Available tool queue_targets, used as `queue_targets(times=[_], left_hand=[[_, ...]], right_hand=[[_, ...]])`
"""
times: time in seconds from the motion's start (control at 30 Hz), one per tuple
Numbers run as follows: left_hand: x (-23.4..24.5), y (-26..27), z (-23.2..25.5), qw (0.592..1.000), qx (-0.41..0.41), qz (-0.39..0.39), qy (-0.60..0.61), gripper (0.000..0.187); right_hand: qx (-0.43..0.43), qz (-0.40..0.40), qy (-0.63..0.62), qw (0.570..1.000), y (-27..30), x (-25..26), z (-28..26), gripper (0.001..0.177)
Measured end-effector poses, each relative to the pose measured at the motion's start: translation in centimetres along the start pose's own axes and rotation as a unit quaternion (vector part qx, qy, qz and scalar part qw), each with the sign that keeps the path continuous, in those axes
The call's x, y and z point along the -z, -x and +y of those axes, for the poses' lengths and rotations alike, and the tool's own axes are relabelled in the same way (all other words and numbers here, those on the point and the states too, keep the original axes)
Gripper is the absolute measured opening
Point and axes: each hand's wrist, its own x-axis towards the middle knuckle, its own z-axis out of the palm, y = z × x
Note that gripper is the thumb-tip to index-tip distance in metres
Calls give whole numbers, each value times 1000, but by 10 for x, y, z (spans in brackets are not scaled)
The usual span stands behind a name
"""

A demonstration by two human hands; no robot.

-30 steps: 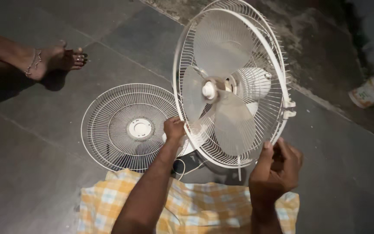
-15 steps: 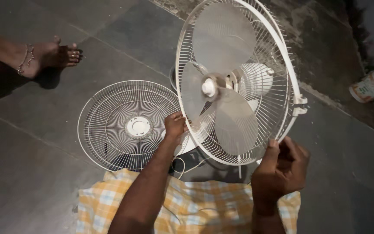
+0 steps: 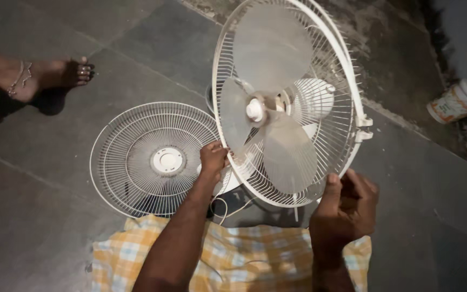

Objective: The person assembles a white table fan by attaching the front wire cage to the fan head and securing it with a plastic ring. They manipulate the fan head, align the cage, and fasten the ring to complete the assembly.

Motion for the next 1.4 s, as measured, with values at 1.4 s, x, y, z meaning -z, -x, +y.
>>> queue_targets(times=[1.4], left_hand=[[1, -6, -9, 999, -26, -3, -26, 28]], right_hand=[[98, -261, 212, 936, -189, -26, -37, 27]])
